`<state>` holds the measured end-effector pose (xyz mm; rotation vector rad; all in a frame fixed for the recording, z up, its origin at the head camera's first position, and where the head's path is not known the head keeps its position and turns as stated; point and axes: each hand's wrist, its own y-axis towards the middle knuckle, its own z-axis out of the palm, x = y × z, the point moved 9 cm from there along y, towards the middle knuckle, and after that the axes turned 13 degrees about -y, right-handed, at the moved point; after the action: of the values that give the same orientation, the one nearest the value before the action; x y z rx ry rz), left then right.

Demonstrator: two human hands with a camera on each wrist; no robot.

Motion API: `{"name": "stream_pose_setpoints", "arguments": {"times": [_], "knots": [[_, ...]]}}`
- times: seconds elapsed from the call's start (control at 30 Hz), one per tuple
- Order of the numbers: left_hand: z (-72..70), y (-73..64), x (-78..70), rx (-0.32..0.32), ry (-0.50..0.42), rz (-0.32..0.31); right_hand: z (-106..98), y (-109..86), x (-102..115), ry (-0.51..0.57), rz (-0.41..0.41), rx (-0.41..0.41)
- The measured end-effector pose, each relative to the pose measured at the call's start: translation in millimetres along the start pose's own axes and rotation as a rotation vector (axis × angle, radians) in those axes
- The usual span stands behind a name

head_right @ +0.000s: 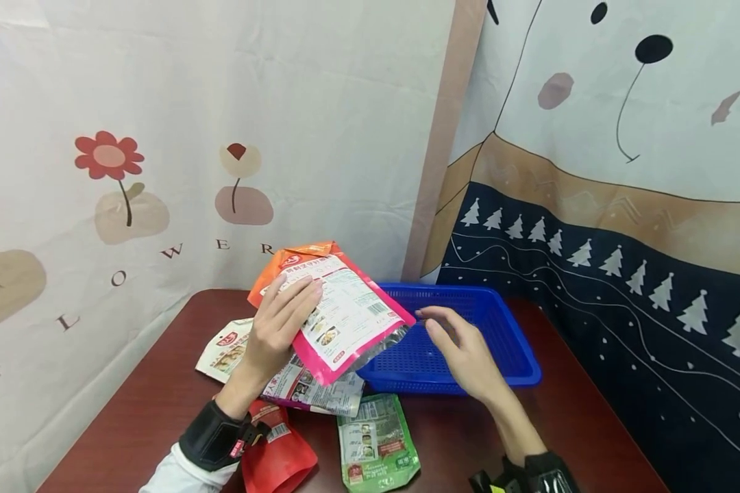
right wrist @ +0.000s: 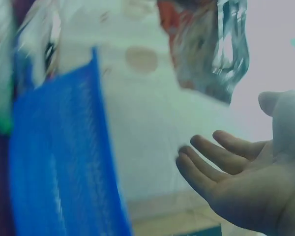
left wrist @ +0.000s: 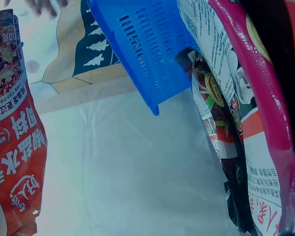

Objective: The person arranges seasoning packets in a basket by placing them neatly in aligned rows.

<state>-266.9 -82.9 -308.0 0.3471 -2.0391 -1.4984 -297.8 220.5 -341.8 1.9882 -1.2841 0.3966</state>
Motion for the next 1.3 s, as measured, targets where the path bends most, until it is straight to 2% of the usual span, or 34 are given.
{"name": "stream_pose_setpoints", "arguments": {"times": [0.1,0.23,0.37,0.6,0.7,0.8,0.93,1.03,1.17,1.3], "knots": [[0.7,-0.4,-3.1,0.003,0.015,0.029,16.6,14.0,15.5,0.302,0.034,0.122],[2.1,-0.4,-5.9,0.018,0.032,0.057,37.8,26.5,24.9,0.588,0.174,0.234],[3.6,0.1,-6.4,0.025,0.027,0.066,51.4,34.7,24.6,0.698,0.248,0.253],[3.8,1.4,-6.9,0.033,0.004,0.093,71.7,39.3,28.2,0.819,0.264,0.312],[2.9,1.3,-4.4,0.035,0.011,0.081,73.0,40.6,29.2,0.842,0.252,0.289],[1.1,0.7,1.1,0.028,0.017,0.034,70.1,42.8,29.9,0.849,0.228,0.238],[-2.0,-1.9,12.6,-0.013,-0.005,-0.09,63.1,46.0,30.1,0.858,0.197,0.147],[-4.0,-6.0,24.4,-0.07,-0.086,-0.232,58.2,48.5,29.4,0.864,0.18,0.076],[-4.7,-16.0,41.5,-0.178,-0.311,-0.495,53.8,51.5,28.1,0.861,0.157,-0.009],[5.5,-29.4,51.0,-0.256,-0.647,-0.814,50.6,52.6,26.8,0.853,0.131,-0.091]]}}
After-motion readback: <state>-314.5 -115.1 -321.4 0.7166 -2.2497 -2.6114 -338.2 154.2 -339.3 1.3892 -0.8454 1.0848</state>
